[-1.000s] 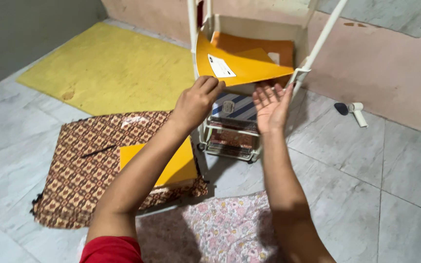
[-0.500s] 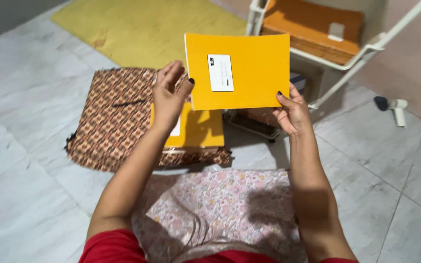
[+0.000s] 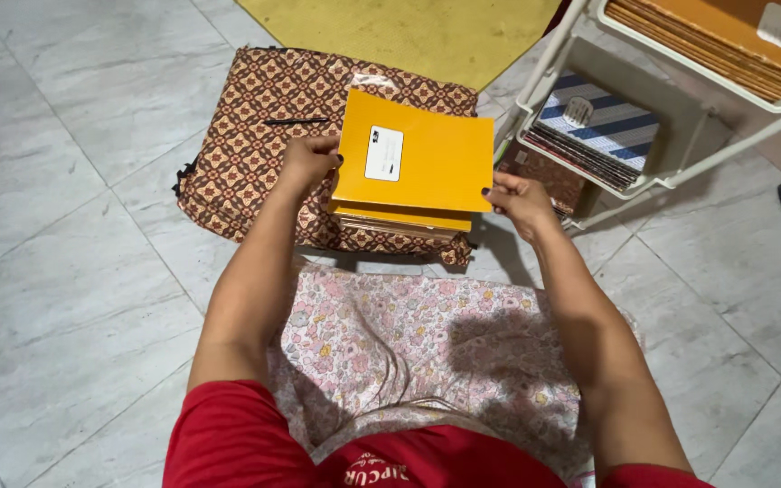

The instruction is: The person repeatedly picks up yellow folders from a white rolling cart and places them onto a stack on a patterned mat on the floor. The person handles the folders one at a time, moving them from the cart to the growing pile.

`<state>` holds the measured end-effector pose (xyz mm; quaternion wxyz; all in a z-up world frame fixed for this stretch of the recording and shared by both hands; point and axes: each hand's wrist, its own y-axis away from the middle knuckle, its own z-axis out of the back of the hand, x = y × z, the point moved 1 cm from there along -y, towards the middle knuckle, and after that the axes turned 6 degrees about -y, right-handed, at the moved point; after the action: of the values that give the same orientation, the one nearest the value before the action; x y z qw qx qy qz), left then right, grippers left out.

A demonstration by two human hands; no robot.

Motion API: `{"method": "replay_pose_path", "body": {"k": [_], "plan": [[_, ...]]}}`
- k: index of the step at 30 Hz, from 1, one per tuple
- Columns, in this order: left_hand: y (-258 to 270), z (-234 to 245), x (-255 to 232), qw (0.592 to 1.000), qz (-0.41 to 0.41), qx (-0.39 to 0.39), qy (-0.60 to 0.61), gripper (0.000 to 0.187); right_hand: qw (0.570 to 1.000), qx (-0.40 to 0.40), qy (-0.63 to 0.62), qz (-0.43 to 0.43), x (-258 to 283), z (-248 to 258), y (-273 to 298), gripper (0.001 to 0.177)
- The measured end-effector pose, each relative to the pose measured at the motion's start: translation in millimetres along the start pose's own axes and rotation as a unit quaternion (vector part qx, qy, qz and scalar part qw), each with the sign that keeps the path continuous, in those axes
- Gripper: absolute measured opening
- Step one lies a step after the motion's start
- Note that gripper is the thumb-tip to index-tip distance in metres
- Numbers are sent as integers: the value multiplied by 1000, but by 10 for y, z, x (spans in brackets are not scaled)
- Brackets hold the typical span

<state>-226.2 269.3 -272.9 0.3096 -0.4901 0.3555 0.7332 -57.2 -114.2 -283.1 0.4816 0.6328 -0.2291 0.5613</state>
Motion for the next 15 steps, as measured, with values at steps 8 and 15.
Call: {"method": "replay_pose_path", "body": {"k": [8,15], "plan": [[-149,1,240,992,43,-25,-113,41,998,58,-20,-3,-384,-119,-140,52],[-173,-88,239,964,73,-46,-252,40,999,54,-3,4,-537,-138,-234,52]]}}
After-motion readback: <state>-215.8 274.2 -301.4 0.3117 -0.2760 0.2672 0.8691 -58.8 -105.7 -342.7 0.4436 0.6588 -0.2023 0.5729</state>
